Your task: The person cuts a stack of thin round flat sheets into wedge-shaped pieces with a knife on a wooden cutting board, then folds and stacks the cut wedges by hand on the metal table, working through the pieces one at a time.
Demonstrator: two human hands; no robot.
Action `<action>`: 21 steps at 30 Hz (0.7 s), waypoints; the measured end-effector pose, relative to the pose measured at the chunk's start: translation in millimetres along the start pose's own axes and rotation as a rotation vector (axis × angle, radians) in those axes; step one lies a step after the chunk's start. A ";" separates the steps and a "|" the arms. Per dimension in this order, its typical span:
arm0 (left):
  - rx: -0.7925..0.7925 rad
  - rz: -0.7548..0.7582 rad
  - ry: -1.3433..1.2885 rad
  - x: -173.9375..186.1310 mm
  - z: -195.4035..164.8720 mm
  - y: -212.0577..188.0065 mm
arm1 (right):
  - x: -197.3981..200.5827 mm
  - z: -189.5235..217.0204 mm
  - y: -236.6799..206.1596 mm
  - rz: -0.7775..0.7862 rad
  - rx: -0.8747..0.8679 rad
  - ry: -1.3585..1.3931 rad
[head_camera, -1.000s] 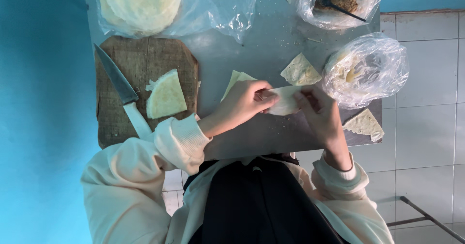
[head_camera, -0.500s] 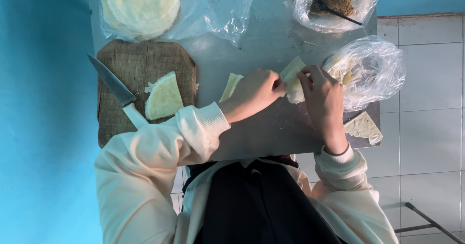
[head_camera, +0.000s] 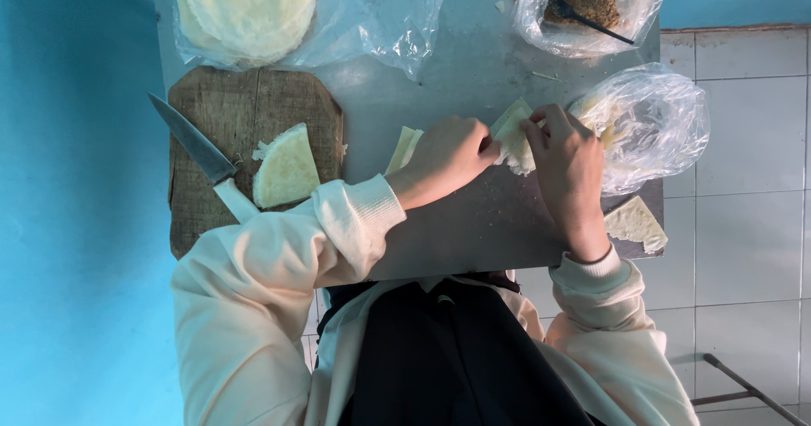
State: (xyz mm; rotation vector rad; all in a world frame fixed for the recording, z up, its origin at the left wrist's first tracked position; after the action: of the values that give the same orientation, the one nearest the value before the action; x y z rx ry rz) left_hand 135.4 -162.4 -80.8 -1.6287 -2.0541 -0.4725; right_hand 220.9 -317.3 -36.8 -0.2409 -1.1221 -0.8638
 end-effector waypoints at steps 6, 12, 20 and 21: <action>-0.024 -0.023 0.000 -1.7 4.1 0.2 | -1.7 -0.9 -0.5 -0.004 -0.011 -0.032; -0.029 -0.015 -0.003 -1.6 6.0 -0.1 | -1.2 2.8 -2.8 -0.053 0.005 -0.168; -0.091 -0.117 0.045 29.9 -2.4 -7.3 | 0.7 10.1 -11.8 -0.157 0.149 -0.422; -0.097 -0.107 0.049 40.3 -1.3 -9.0 | 0.0 9.8 -12.4 -0.149 0.161 -0.417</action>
State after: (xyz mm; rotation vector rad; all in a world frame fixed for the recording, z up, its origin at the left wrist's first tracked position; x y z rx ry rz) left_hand 119.5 -132.7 -57.0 -1.5505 -2.1184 -0.6521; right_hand 205.3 -319.8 -35.4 -0.2105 -1.6080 -0.8708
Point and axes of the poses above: each hand's wrist, its own y-axis towards the middle knuckle, its own x-axis out of the back of the hand, z = x × y, the point moved 1 cm from there along y, towards the middle knuckle
